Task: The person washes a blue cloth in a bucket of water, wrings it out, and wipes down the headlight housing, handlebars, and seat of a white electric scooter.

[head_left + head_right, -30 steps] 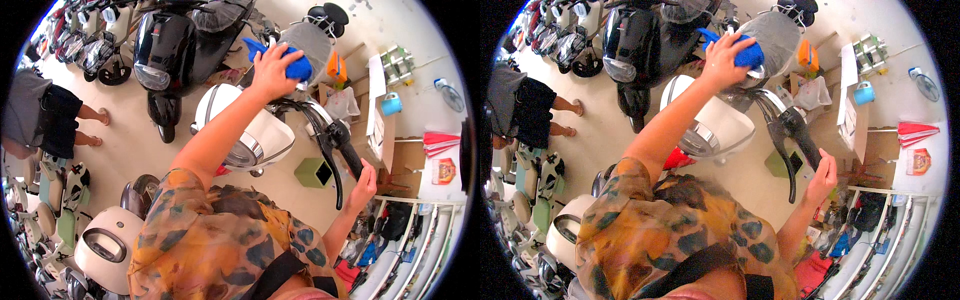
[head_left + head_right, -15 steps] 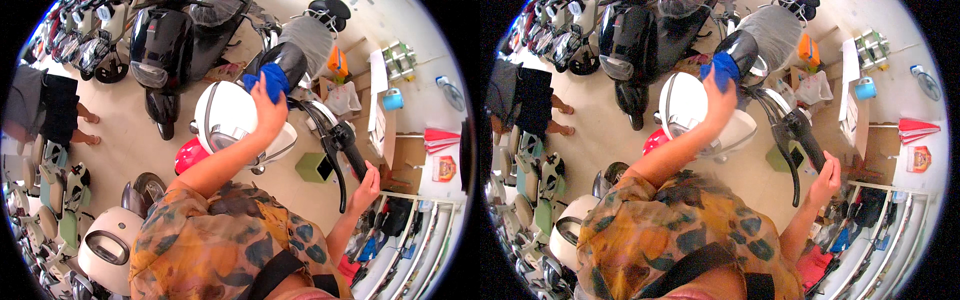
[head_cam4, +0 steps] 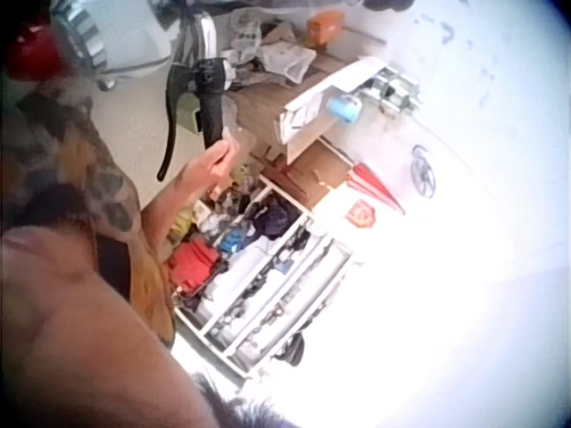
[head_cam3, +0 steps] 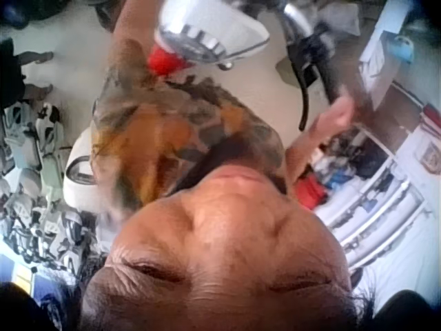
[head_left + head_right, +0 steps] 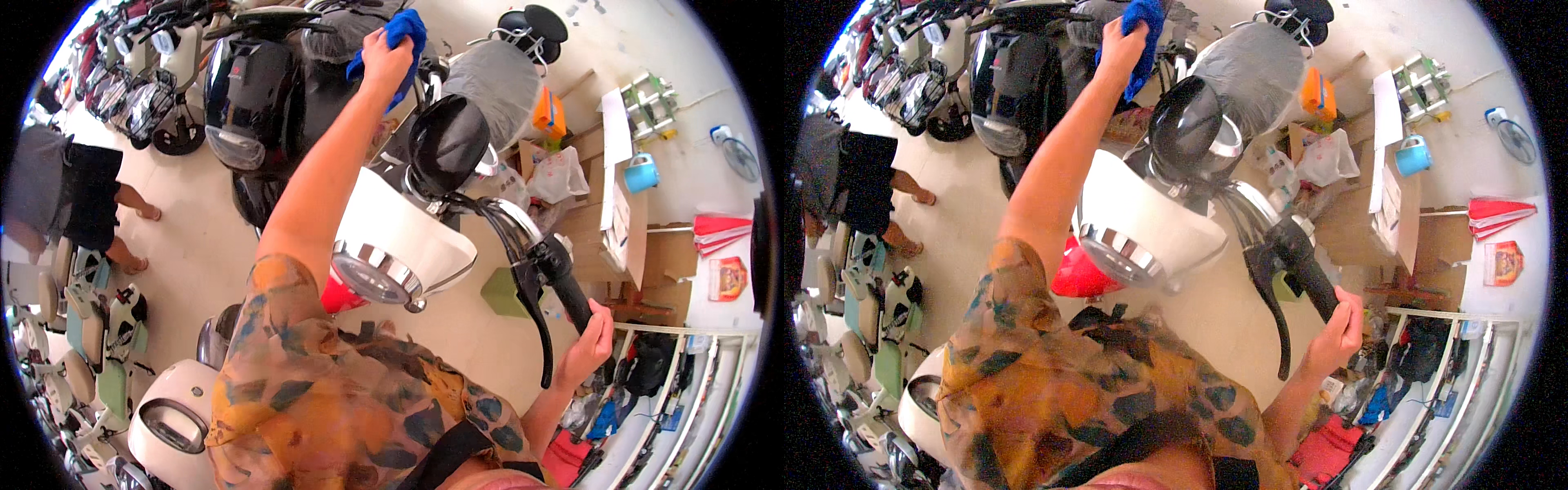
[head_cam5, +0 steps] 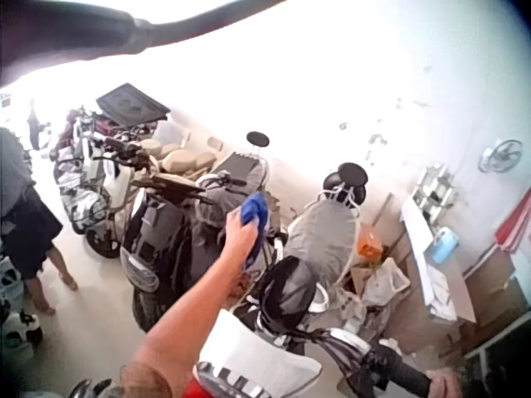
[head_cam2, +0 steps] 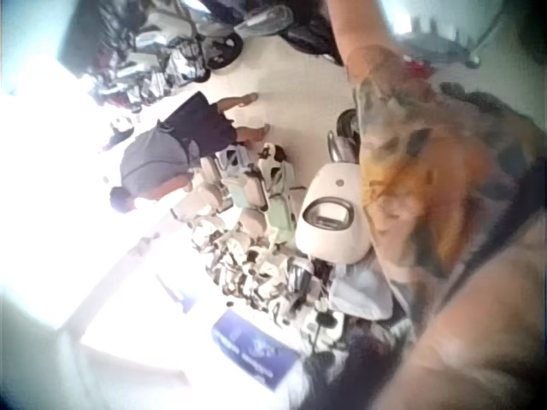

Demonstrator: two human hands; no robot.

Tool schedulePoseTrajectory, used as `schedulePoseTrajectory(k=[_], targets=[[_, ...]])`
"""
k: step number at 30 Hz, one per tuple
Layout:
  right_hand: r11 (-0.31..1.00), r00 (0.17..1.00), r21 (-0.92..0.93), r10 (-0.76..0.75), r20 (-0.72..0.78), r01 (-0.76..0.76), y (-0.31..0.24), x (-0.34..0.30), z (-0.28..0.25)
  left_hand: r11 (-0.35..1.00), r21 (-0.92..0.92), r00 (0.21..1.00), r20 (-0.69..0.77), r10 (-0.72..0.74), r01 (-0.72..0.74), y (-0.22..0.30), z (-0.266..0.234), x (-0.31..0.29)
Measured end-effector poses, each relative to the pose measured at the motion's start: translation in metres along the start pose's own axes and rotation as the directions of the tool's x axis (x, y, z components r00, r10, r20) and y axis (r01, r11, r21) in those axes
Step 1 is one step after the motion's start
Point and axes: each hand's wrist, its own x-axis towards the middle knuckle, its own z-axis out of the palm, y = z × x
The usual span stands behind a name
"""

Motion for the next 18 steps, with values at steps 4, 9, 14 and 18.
schedulePoseTrajectory(k=[4,9,14,18], targets=[[0.999,0.999,0.005,0.033,0.001,-0.033,0.002,-0.001,-0.002,0.773,0.521,0.867,0.493,0.076,-0.363,-0.052,0.053,0.018],[0.997,0.998,0.046,0.067,-0.012,-0.067,-0.006,-0.001,0.004,0.819,0.413,0.844,0.515,0.151,-0.399,-0.035,0.015,0.000],[0.997,0.997,0.046,0.068,-0.030,-0.067,-0.008,-0.002,0.002,0.830,0.035,0.633,0.665,0.397,-0.557,-0.024,-0.026,-0.039],[0.996,0.997,0.046,0.079,-0.018,-0.078,-0.009,-0.001,0.000,0.956,-0.031,0.532,0.825,0.190,-0.293,0.009,-0.062,-0.048]])
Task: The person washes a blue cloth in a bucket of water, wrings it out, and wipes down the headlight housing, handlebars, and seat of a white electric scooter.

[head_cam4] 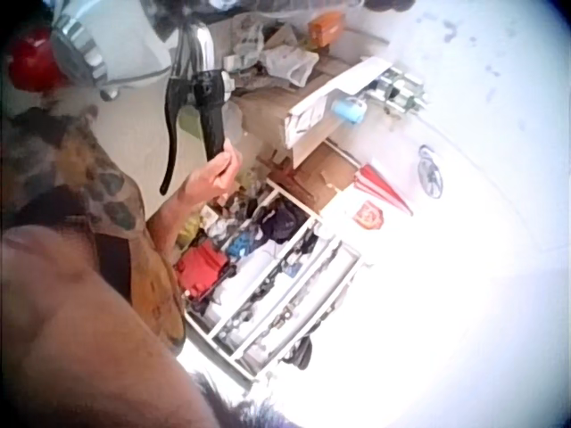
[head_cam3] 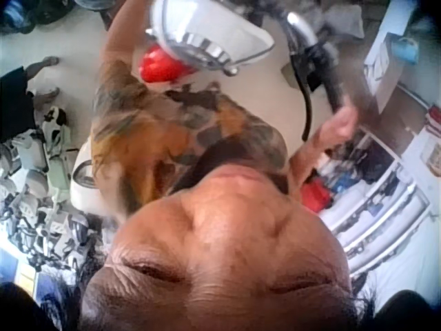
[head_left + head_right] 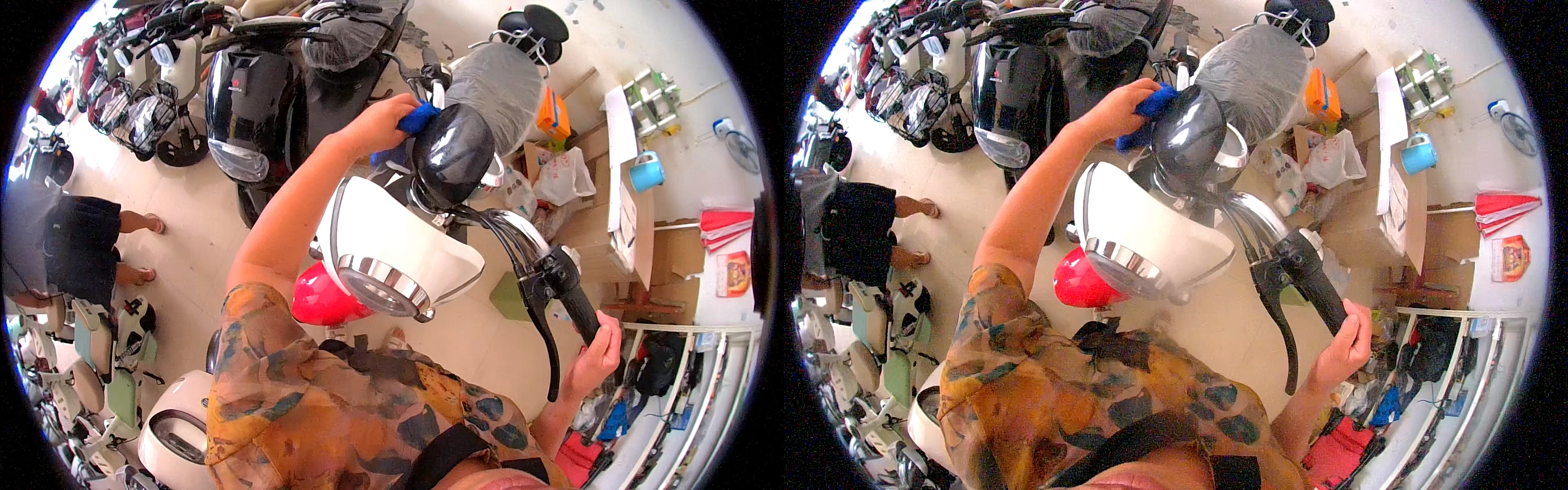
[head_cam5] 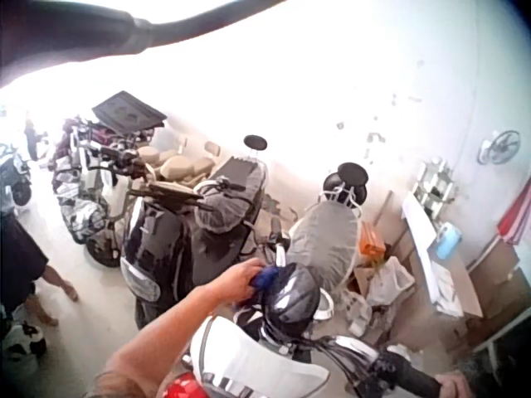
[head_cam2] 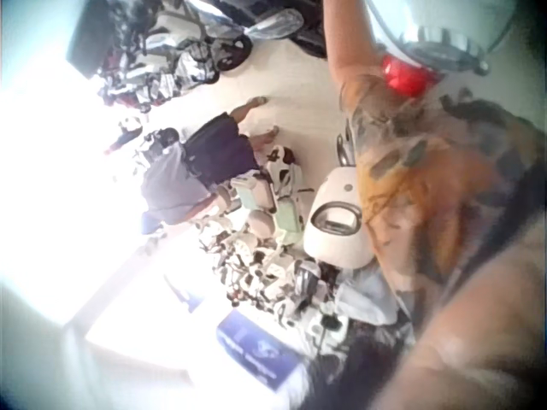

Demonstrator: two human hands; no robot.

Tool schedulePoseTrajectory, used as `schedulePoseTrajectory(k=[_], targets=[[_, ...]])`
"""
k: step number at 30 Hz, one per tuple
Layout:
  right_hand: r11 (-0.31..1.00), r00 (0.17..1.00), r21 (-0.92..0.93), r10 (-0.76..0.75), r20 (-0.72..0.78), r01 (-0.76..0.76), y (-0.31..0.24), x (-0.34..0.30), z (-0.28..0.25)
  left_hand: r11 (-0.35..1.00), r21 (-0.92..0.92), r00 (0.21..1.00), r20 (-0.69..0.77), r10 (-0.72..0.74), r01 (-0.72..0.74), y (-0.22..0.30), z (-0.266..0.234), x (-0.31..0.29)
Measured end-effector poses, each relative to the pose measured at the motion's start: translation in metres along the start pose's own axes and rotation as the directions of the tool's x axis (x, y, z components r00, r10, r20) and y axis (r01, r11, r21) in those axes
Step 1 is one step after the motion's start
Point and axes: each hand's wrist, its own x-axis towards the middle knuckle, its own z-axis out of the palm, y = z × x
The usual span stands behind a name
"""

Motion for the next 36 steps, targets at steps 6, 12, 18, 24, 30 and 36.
schedulePoseTrajectory(k=[6,12,18,24,30,36], targets=[[0.994,0.999,-0.106,-0.033,0.035,0.037,0.010,0.003,-0.006,0.943,0.059,0.823,-0.508,-0.254,0.328,-0.018,-0.014,0.049],[0.942,0.943,-0.030,0.333,-0.021,-0.333,0.006,0.019,-0.001,0.870,0.105,0.820,-0.403,-0.406,0.483,-0.065,-0.010,0.075],[0.965,0.965,-0.003,0.260,-0.035,-0.261,0.032,0.039,0.001,0.811,-0.364,0.738,-0.353,-0.575,0.457,-0.076,-0.022,0.063],[0.986,0.990,-0.084,0.141,-0.001,-0.141,0.031,0.035,0.002,0.797,-0.440,0.761,-0.313,-0.569,0.415,-0.072,-0.017,0.051],[0.975,0.975,0.042,0.218,-0.043,-0.216,0.036,0.031,0.001,0.971,-0.125,0.893,-0.383,-0.237,0.204,-0.079,-0.022,0.044],[0.979,0.980,0.068,0.196,-0.030,-0.193,0.037,0.027,0.002,0.928,0.351,0.933,-0.360,0.006,0.130,-0.069,-0.024,0.033]])
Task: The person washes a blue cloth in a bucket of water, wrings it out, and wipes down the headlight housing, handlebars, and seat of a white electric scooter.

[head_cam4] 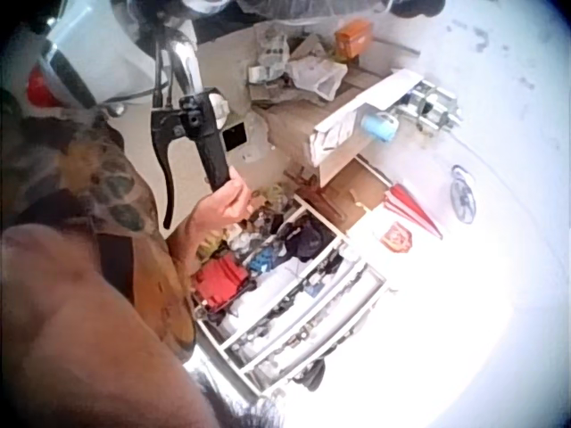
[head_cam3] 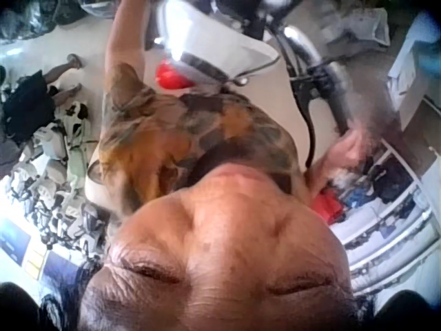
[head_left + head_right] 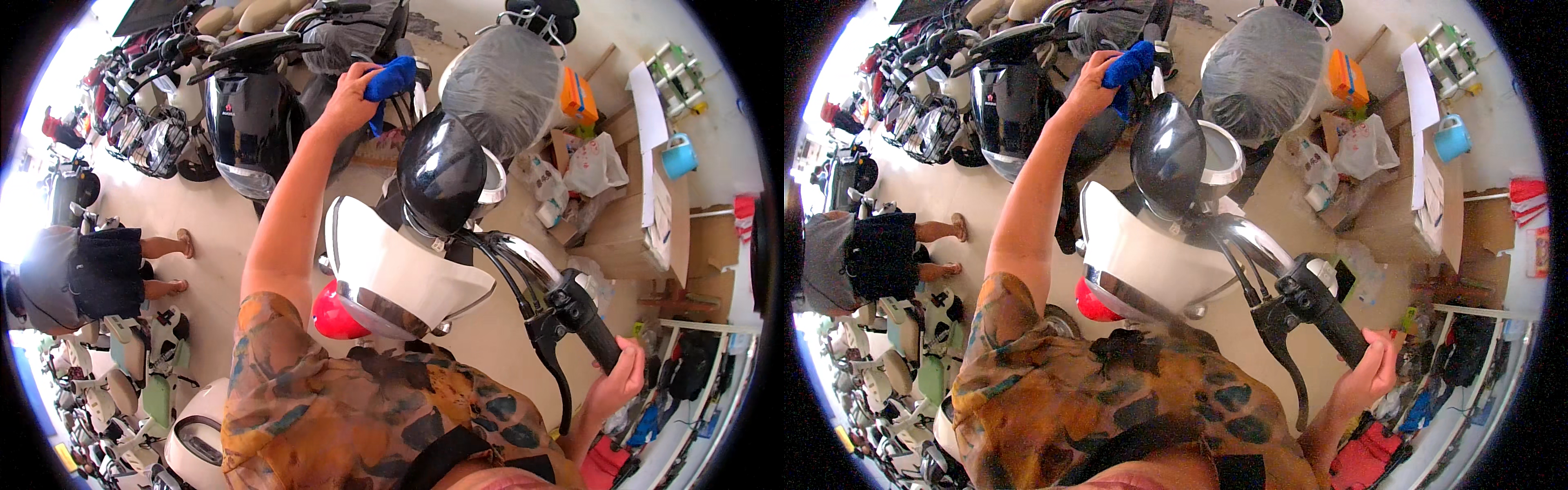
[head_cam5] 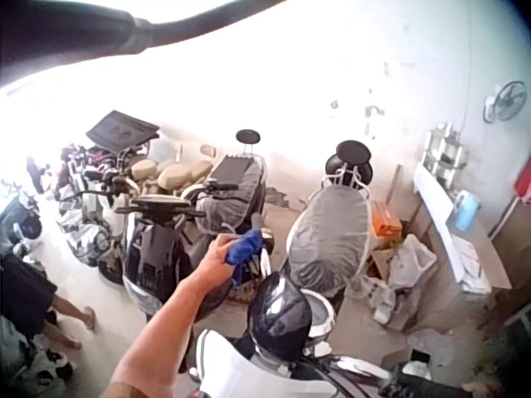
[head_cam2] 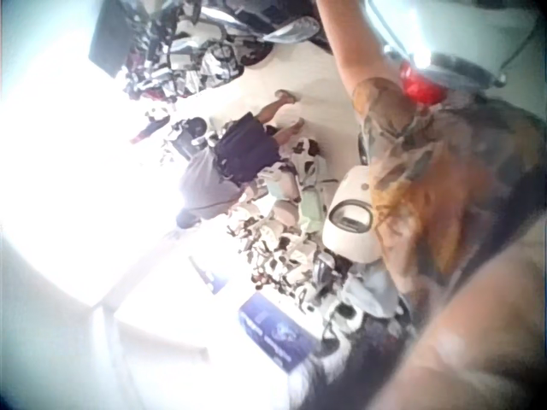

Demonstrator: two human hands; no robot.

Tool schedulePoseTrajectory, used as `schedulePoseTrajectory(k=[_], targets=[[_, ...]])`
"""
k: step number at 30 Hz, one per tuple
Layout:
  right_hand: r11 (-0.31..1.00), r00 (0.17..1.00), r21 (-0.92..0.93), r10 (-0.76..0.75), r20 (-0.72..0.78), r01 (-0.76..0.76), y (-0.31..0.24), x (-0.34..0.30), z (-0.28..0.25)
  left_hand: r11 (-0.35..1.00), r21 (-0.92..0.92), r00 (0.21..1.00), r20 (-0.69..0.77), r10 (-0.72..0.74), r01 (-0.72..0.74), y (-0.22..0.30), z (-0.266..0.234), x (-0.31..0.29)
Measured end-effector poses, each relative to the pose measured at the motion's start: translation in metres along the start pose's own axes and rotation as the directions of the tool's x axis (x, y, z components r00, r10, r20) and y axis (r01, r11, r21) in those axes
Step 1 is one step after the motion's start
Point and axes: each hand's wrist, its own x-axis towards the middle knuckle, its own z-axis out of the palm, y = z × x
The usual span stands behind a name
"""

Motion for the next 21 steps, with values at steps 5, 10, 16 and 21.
schedulePoseTrajectory(k=[5,10,16,21], targets=[[0.994,0.996,-0.078,-0.077,0.035,0.079,0.003,-0.008,-0.010,0.984,0.173,0.996,0.081,-0.047,0.033,0.039,-0.002,0.015],[0.963,0.970,-0.116,-0.237,0.058,0.243,0.014,-0.008,-0.014,0.998,0.063,1.000,-0.025,-0.008,0.009,0.032,0.012,0.005],[0.984,0.986,-0.088,-0.152,0.069,0.157,0.000,-0.011,-0.012,0.998,-0.001,0.998,0.039,0.057,-0.057,0.027,0.007,0.008],[0.993,0.992,-0.030,-0.111,0.067,0.113,-0.006,-0.010,-0.008,0.986,0.096,0.987,0.102,0.127,-0.137,0.019,-0.002,0.013]])
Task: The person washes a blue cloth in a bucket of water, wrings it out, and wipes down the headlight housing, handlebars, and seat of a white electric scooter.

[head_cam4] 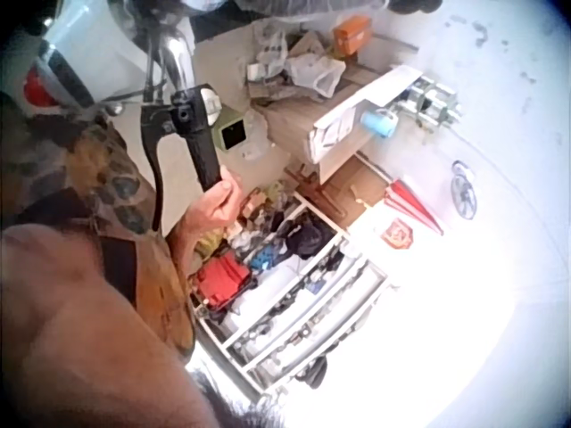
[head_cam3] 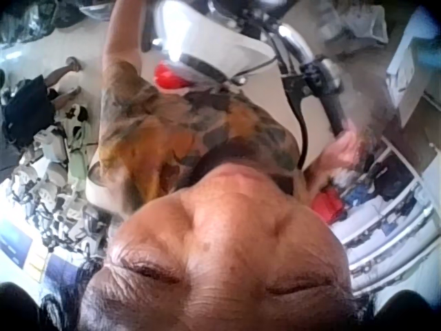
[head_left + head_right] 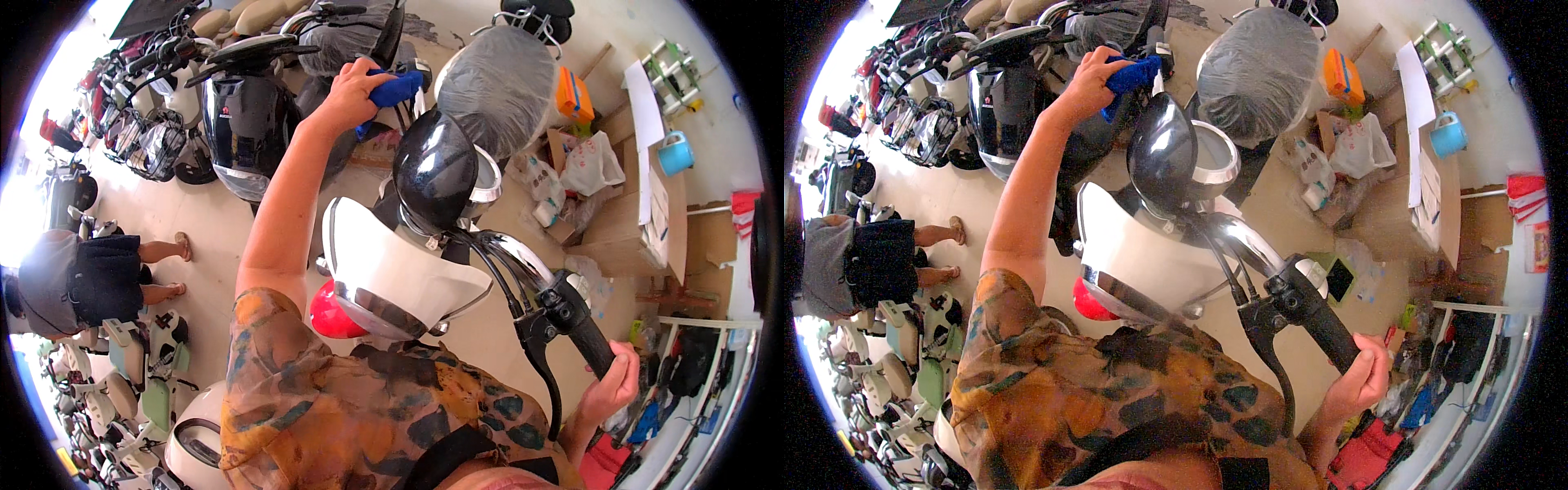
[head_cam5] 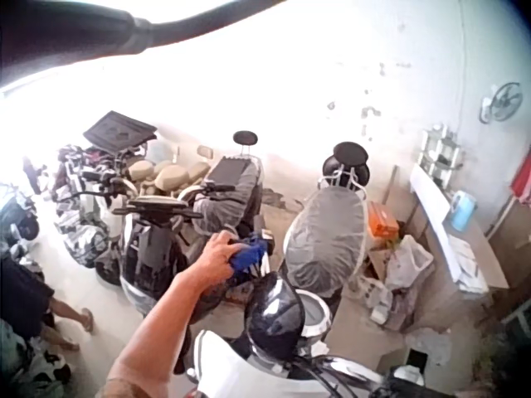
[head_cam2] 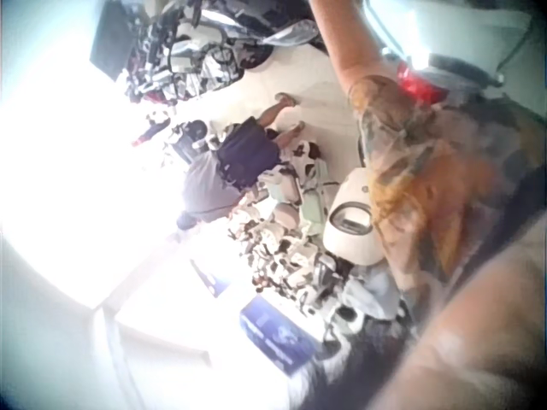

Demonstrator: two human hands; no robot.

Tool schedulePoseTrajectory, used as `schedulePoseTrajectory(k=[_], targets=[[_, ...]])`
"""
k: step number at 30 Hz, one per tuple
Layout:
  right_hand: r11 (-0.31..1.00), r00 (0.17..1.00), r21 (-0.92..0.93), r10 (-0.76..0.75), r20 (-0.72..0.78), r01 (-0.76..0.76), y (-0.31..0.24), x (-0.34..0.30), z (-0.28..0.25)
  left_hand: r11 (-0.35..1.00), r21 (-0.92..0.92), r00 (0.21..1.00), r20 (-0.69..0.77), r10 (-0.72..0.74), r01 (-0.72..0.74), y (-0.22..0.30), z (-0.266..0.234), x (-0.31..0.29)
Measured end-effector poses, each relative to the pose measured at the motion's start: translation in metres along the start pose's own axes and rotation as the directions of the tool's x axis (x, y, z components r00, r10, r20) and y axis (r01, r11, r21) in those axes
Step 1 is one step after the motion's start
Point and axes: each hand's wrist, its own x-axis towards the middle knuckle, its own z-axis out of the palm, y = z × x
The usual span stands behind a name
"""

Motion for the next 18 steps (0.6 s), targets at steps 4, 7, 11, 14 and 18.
schedulePoseTrajectory(k=[4,7,11,14,18], targets=[[1.000,0.999,-0.009,-0.028,-0.022,0.028,0.005,0.001,0.001,0.042,-0.894,0.647,0.291,-0.705,0.447,0.007,-0.005,-0.007],[1.000,1.000,0.026,-0.017,-0.013,0.017,0.005,0.001,0.002,-0.069,-0.963,0.578,0.213,-0.788,0.261,0.015,0.001,-0.017],[0.998,1.000,0.058,-0.014,-0.013,0.015,0.004,0.001,0.005,0.867,-0.302,0.814,-0.322,-0.484,0.396,-0.004,0.042,-0.019],[1.000,1.000,0.023,-0.009,-0.028,0.009,0.009,-0.001,0.001,0.942,0.050,0.915,-0.261,-0.307,0.331,0.042,0.023,-0.010],[1.000,1.000,0.020,-0.020,-0.016,0.021,0.008,-0.001,0.002,0.960,0.213,0.972,-0.187,-0.141,0.180,0.040,0.009,-0.005]])
